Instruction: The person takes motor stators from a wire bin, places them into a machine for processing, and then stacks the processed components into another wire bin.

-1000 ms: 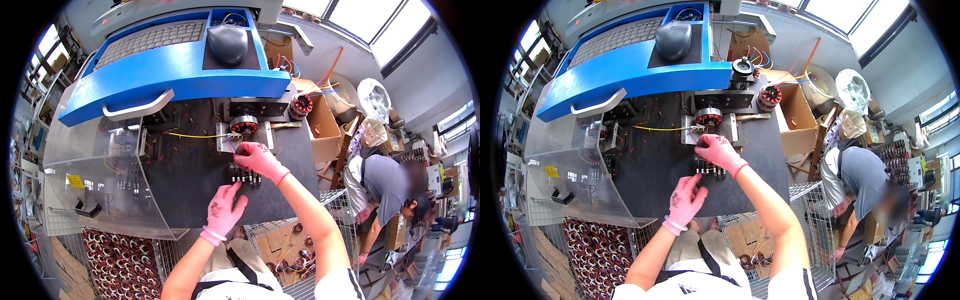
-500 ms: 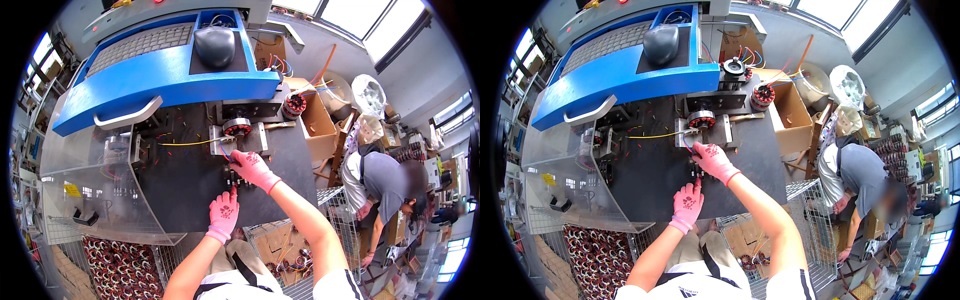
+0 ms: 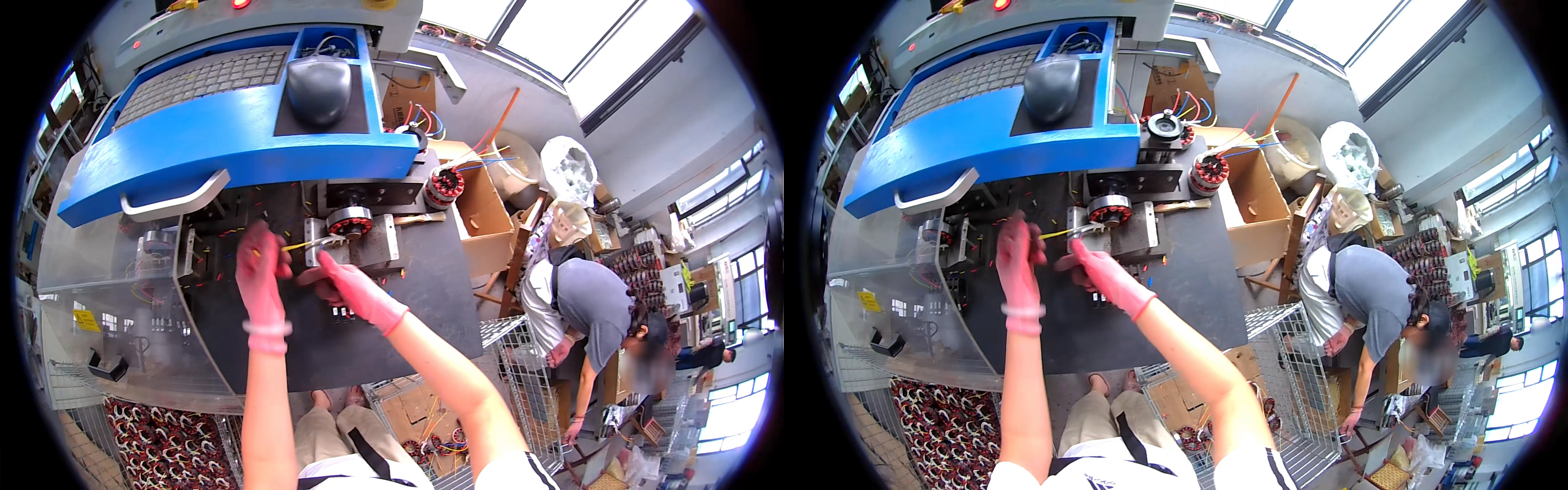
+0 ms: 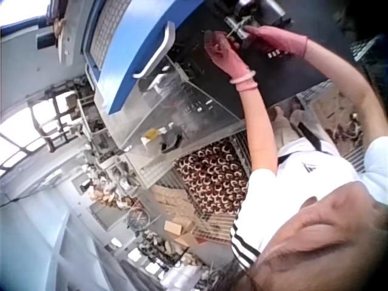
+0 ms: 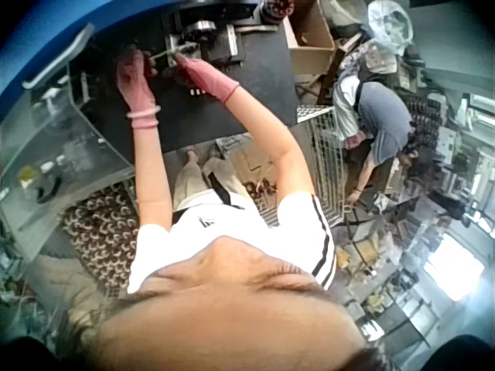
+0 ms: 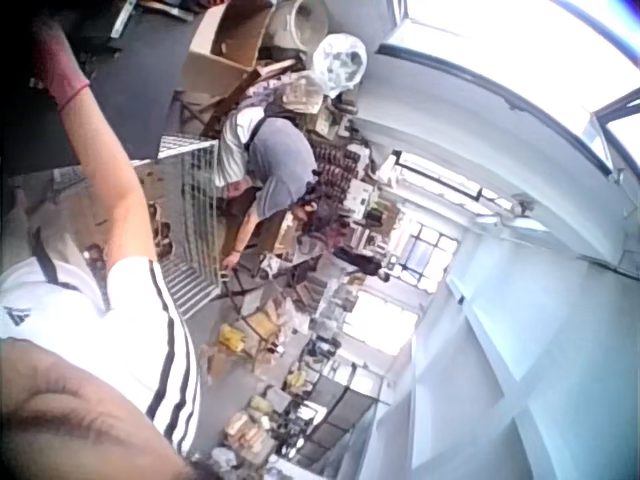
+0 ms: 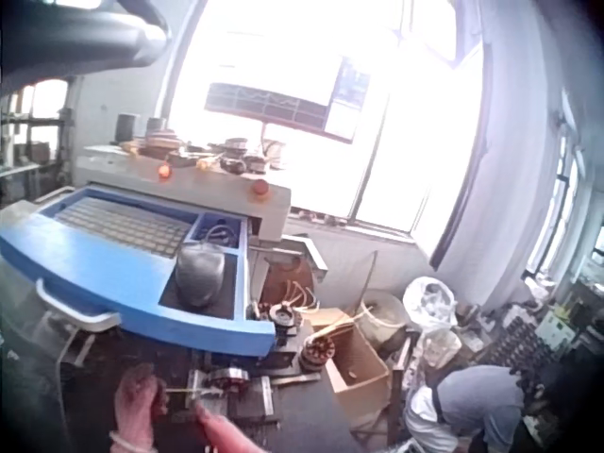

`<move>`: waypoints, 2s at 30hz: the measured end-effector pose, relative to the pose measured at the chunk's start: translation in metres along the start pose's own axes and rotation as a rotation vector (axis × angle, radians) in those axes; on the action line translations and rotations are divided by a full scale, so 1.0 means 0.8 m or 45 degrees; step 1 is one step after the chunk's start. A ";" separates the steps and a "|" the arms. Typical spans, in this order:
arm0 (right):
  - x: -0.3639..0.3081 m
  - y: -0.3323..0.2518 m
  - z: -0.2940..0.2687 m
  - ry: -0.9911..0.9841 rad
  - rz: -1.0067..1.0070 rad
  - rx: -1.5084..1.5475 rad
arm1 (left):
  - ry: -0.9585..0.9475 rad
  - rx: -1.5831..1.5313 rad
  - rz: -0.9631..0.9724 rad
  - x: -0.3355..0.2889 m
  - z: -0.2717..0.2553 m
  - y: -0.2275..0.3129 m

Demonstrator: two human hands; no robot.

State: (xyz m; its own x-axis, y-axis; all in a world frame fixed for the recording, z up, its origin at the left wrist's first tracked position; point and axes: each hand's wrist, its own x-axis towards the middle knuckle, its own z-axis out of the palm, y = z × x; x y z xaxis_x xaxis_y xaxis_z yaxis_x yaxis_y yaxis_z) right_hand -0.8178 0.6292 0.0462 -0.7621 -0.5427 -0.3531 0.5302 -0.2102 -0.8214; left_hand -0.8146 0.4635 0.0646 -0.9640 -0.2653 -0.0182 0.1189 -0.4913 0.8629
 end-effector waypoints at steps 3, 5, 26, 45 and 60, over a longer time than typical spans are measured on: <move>0.022 0.005 -0.007 -0.045 0.097 0.181 | -0.342 0.405 -0.002 -0.072 0.016 -0.008; 0.024 0.004 -0.007 0.056 0.021 0.082 | -0.444 0.650 0.160 -0.103 0.006 -0.018; -0.019 0.012 -0.033 0.376 -0.472 -1.482 | -0.673 2.320 0.433 -0.168 -0.055 -0.116; 0.017 -0.046 -0.132 0.813 -0.650 -1.610 | -0.338 1.302 0.188 -0.173 -0.077 -0.124; 0.033 -0.049 -0.149 0.639 -0.694 -1.444 | -0.409 1.461 0.207 -0.175 -0.074 -0.125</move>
State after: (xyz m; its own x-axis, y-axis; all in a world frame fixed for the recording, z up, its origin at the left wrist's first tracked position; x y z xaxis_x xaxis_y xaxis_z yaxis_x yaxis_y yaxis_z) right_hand -0.9034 0.7201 0.0155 -0.9568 -0.2021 0.2091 -0.2900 0.6112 -0.7364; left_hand -0.6776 0.5010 -0.0491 -0.9920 0.0431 0.1189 0.1210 0.5967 0.7933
